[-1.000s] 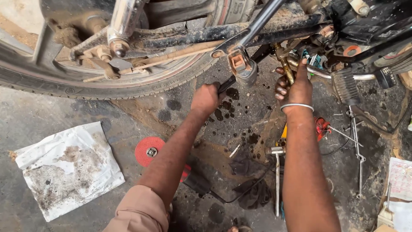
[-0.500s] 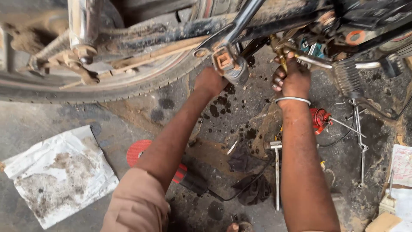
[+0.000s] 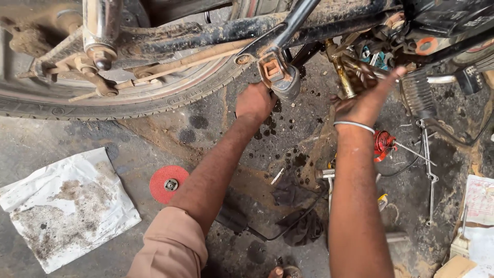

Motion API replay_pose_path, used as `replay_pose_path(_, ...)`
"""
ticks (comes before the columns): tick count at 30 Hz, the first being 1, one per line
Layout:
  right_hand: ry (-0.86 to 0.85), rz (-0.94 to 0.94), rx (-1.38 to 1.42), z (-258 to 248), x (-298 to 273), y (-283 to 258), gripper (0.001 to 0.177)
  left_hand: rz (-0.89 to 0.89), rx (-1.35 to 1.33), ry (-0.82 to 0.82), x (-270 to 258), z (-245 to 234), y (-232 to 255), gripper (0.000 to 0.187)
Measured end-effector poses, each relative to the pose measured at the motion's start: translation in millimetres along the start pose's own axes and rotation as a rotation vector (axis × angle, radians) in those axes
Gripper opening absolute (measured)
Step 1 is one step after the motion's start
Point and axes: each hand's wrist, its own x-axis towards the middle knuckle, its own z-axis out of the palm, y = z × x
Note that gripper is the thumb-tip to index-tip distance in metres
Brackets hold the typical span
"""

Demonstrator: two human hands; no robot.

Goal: Repairing and assembling mechanical parts on a motorcycle near the rear suspension.

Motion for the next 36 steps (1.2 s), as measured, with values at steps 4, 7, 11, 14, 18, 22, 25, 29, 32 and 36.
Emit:
replay_pose_path(4, 0.105, 0.002, 0.341, -0.7, 30.5, 7.3, 0.074, 0.041, 0.020, 0.065, 0.5, 2.5, -3.8, 0.034)
replay_pose_path(7, 0.284, 0.193, 0.330, 10.5, 43.8, -2.7, 0.051, 0.024, 0.033, 0.030, 7.7, 12.4, -8.5, 0.032)
replay_pose_path(11, 0.318, 0.114, 0.306, -3.3, 71.3, 13.6, 0.051, 0.038, -0.004, 0.061, 20.5, 33.4, -17.0, 0.024)
replay_pose_path(14, 0.256, 0.208, 0.227, -7.3, 68.4, 11.2, 0.038, 0.050, -0.064, 0.118, 9.3, 32.7, -14.0, 0.019)
replay_pose_path(18, 0.143, 0.259, 0.289, -7.3, 64.6, 10.5, 0.053, 0.059, -0.021, 0.133, 27.5, 51.3, -27.5, 0.018)
replay_pose_path(22, 0.245, 0.221, 0.257, -15.9, 102.9, 28.3, 0.052, 0.101, -0.040, 0.183, 22.6, 34.1, -18.3, 0.022)
replay_pose_path(25, 0.072, 0.246, 0.215, -24.4, 113.1, 34.0, 0.061, 0.081, -0.078, 0.232, 30.7, 44.9, -25.9, 0.018)
replay_pose_path(29, 0.152, 0.222, 0.165, -15.0, 88.7, 18.8, 0.054, 0.090, -0.054, 0.081, 46.7, 41.1, -31.0, 0.025)
replay_pose_path(32, 0.131, 0.222, 0.124, -8.2, 91.4, 17.6, 0.063, 0.171, -0.026, 0.261, 50.9, 48.0, -34.0, 0.027)
replay_pose_path(36, 0.231, 0.240, 0.187, -15.1, 80.9, 18.3, 0.052, 0.133, 0.000, 0.086, 55.4, 53.1, -34.0, 0.037)
